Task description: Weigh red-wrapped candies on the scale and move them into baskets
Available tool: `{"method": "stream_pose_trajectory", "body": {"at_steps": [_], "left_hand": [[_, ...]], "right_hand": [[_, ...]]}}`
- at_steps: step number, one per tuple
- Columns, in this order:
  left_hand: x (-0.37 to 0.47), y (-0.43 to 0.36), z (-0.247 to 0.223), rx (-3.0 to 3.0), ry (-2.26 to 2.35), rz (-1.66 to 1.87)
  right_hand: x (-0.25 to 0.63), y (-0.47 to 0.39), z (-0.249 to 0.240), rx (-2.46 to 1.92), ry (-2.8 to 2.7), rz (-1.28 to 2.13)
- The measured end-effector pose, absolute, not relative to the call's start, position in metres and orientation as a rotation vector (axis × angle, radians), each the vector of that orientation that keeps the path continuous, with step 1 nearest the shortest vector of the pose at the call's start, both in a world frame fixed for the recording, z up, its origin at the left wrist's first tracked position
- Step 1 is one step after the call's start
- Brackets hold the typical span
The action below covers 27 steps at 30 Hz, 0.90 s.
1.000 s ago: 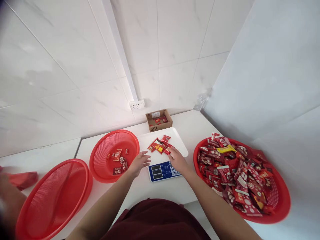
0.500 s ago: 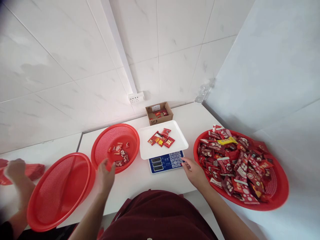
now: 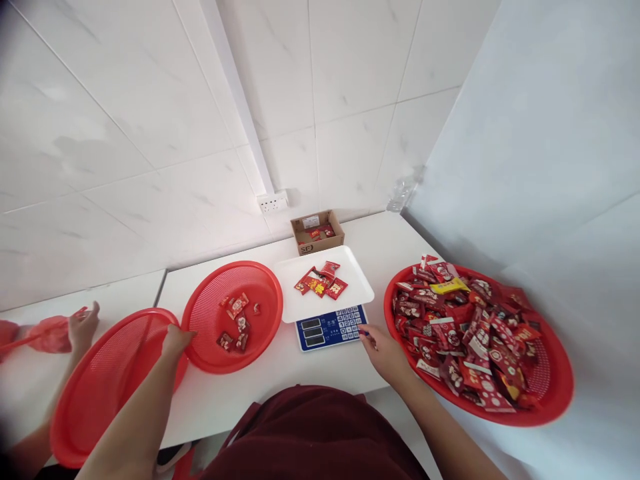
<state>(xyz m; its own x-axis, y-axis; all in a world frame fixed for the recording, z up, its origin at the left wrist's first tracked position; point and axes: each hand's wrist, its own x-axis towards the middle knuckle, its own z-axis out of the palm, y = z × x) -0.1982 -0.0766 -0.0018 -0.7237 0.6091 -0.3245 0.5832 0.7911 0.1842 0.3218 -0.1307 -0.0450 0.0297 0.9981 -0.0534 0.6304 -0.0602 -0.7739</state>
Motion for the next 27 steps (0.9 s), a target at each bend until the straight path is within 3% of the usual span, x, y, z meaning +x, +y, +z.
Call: {"method": "stream_pose_trajectory", "body": {"at_steps": [9, 19, 27], "left_hand": [[-0.220, -0.067, 0.015, 1.240, 2.544, -0.117], [-0.233, -0.069, 0.035, 1.902, 2.176, -0.512], [-0.228, -0.071, 0.045, 1.848, 2.088, -0.365]], "right_hand": [[0.328, -0.136, -0.042, -1.797, -1.700, 0.899], [0.328, -0.132, -0.046, -1.772, -1.721, 0.956], [0.321, -0.126, -0.051, -1.745, -1.747, 0.997]]}}
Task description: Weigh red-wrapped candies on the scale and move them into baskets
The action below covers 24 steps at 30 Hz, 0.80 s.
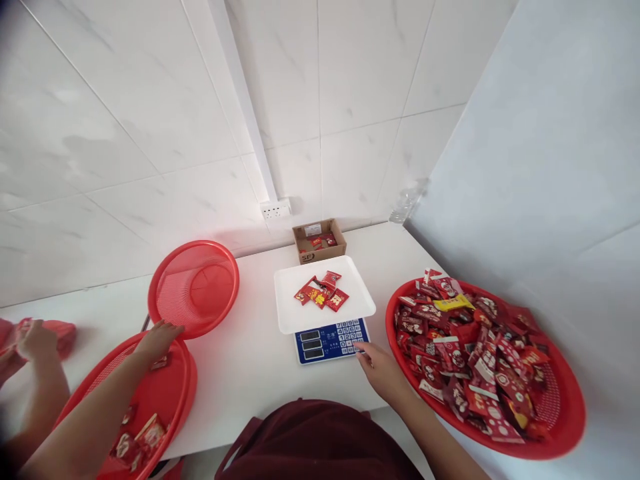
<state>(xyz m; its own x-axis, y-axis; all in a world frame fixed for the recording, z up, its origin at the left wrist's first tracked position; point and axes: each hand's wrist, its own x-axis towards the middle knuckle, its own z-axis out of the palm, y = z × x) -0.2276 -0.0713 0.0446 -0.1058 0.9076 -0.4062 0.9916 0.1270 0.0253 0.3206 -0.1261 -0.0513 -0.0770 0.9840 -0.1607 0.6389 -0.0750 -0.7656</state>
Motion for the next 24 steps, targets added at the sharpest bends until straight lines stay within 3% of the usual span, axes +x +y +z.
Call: {"method": "stream_pose_trajectory", "body": {"at_steps": [5, 12, 17, 24], "left_hand": [[-0.198, -0.055, 0.037, 1.688, 2.247, -0.107], [-0.098, -0.051, -0.002, 1.764, 1.956, 0.143], [-0.047, -0.075, -0.005, 1.686, 1.754, 0.314], [-0.038, -0.095, 0.016, 1.684, 1.730, 0.169]], "right_hand": [[0.313, -0.123, -0.051, -1.746, -1.744, 1.025], [0.310, -0.119, -0.052, -1.750, -1.777, 0.994], [0.304, -0.089, -0.042, -1.809, -1.918, 0.758], [0.274, -0.034, -0.034, -1.834, -2.090, 0.497]]}}
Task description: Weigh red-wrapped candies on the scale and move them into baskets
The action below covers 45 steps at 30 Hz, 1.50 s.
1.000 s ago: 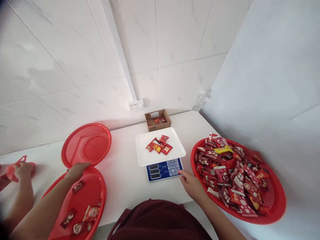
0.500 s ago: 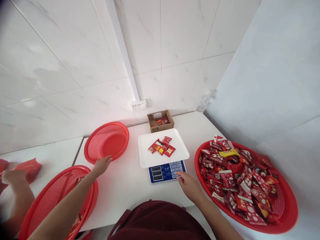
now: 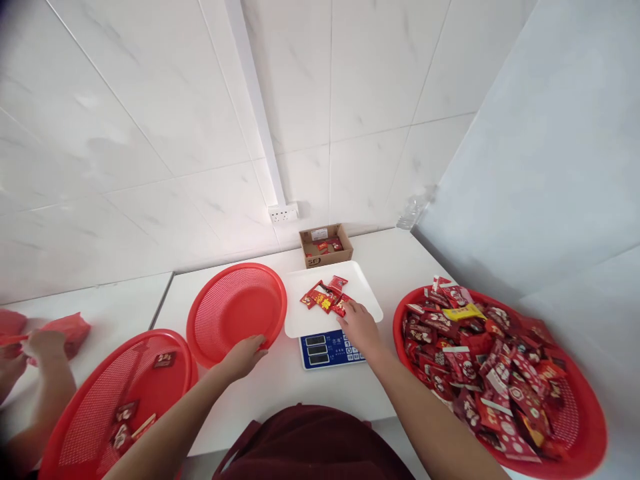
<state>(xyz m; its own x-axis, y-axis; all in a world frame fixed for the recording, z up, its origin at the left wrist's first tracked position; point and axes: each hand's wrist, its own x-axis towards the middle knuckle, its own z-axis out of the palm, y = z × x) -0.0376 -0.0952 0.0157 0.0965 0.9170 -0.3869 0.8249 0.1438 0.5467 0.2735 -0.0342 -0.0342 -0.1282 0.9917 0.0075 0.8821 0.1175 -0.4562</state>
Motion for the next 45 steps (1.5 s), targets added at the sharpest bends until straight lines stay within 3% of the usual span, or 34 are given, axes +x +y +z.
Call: {"method": "stream_pose_trajectory", "body": {"at_steps": [5, 11, 16, 19, 21, 27, 32, 35, 38, 45], "left_hand": [[-0.044, -0.103, 0.023, 1.664, 1.748, 0.174], [-0.005, -0.107, 0.025, 1.509, 1.601, 0.640], [0.042, -0.102, 0.027, 0.959, 1.265, 0.785], [0.047, -0.099, 0.022, 0.698, 1.132, 0.883], [0.037, -0.097, 0.019, 0.525, 1.148, 1.000], [-0.002, -0.096, 0.018, 0.154, 1.282, 1.149], [-0.007, -0.113, 0.007, 0.956, 1.658, 0.790], [-0.009, -0.121, -0.002, 1.567, 1.894, 0.416], [-0.014, -0.124, -0.008, 1.701, 1.898, 0.175], [-0.023, -0.119, -0.018, 1.724, 1.814, 0.176]], "right_hand": [[0.263, -0.022, -0.031, -1.856, -2.095, 0.545], [0.254, -0.026, -0.014, -1.926, -1.937, 0.680], [0.218, -0.053, 0.013, -1.364, -1.713, 1.526], [0.204, -0.061, 0.019, -1.190, -1.682, 1.690], [0.202, -0.056, 0.015, -1.292, -1.766, 1.596], [0.202, -0.019, -0.012, -1.645, -2.095, 0.837], [0.194, -0.006, -0.025, -1.629, -2.471, 0.523], [0.193, -0.006, -0.029, -1.665, -2.433, 0.526], [0.187, -0.005, -0.030, -1.725, -2.319, 0.576], [0.141, 0.006, -0.011, -1.571, -2.187, 0.710]]}}
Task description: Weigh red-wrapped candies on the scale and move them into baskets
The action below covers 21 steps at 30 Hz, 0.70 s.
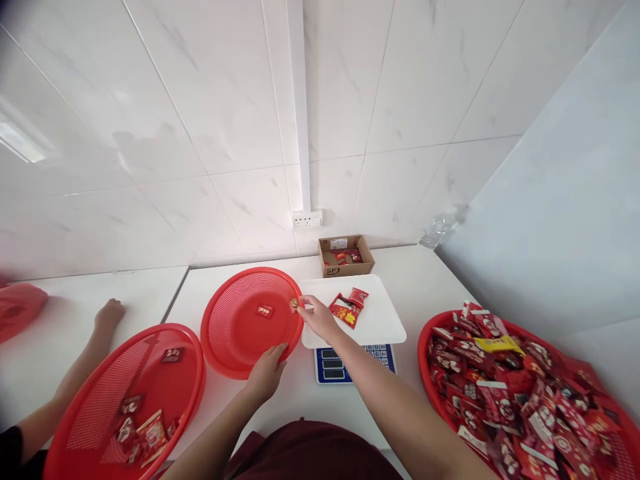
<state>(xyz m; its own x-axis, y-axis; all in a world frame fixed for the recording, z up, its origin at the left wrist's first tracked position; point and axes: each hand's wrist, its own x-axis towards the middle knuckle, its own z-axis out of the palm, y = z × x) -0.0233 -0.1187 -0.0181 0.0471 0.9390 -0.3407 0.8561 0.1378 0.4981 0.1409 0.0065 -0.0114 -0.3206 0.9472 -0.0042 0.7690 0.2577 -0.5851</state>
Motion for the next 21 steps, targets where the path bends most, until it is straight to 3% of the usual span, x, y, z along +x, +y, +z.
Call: {"method": "stream_pose_trajectory", "body": {"at_steps": [13, 21], "left_hand": [[-0.025, -0.117, -0.014, 1.656, 1.801, 0.214], [-0.027, -0.118, -0.017, 1.662, 1.779, 0.243]], "right_hand": [[0.210, 0.013, -0.032, -1.848, -2.364, 0.496], [0.181, 0.016, -0.015, -1.816, -2.183, 0.586]]}}
